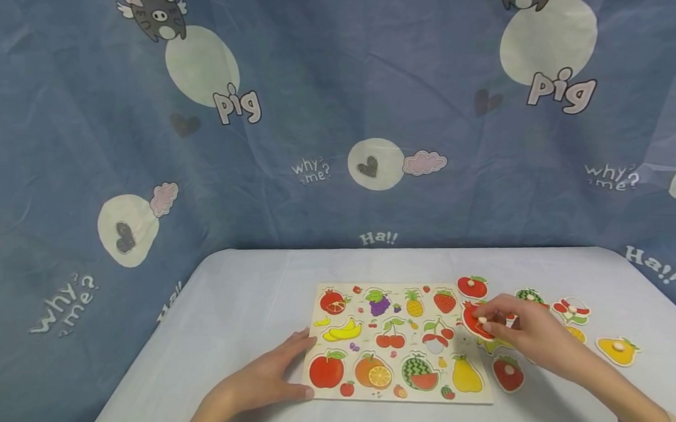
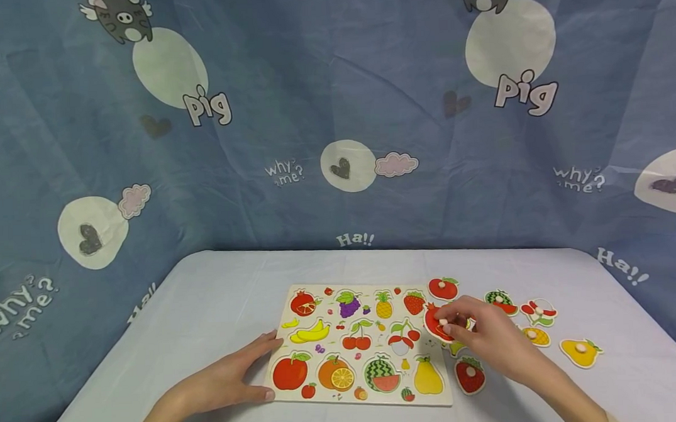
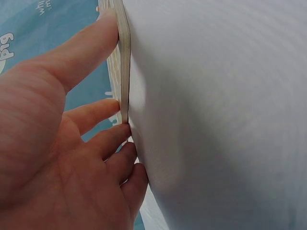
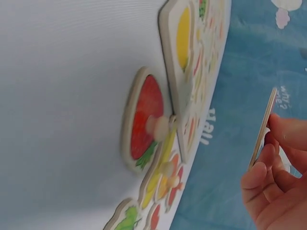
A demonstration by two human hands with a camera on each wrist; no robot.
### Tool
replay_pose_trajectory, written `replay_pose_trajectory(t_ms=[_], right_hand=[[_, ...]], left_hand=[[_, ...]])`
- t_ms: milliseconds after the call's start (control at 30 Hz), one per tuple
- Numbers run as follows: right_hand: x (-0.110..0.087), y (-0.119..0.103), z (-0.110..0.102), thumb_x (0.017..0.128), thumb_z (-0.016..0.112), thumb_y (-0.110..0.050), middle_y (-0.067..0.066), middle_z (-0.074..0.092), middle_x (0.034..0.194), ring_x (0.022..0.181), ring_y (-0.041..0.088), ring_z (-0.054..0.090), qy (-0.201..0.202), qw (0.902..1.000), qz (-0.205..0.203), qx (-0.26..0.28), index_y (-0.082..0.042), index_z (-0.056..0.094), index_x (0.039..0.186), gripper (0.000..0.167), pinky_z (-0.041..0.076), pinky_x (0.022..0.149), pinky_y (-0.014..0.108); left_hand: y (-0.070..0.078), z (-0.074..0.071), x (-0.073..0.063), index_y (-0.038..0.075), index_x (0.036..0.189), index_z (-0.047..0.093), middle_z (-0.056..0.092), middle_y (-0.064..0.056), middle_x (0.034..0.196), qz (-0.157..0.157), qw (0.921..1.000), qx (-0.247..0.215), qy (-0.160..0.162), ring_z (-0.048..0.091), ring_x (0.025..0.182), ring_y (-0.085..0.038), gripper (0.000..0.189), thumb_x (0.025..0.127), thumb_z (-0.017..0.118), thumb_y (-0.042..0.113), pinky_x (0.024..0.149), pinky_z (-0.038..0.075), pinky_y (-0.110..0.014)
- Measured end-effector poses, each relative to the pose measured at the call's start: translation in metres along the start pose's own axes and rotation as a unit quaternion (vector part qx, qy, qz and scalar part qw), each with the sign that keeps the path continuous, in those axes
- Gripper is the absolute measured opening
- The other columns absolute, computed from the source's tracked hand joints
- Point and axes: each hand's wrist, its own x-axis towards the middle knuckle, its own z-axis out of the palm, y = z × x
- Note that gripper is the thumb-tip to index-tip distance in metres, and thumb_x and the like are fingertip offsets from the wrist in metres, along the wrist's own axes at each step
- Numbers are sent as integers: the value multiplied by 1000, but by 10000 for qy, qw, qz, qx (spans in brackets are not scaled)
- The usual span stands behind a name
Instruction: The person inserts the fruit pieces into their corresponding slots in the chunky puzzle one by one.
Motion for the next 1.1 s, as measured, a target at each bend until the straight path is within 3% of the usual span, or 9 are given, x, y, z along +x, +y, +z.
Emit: replay_pose_trajectory(t_ms=[567,1100], right_hand=[[24,-20,18,92,70,-13,-8,64,91,77,15,55,-182,9989,-211,366,-17,71,108,16,50,64,26],[34,-28,25,90,71,-7,-10,62,86,79,12,54,-347,9973,-620,206,-21,72,105,20,48,62,25]], left_hand=[[3,-1,-1,24,148,44,31,-6,158,-69,10000,-22,35,27,144,-31,87,73,84,43,108,29,-64],[6,-2,-2,23,148,45,31,-7,158,-62,9999,-90,56,27,144,-32,86,73,84,41,108,30,-63]])
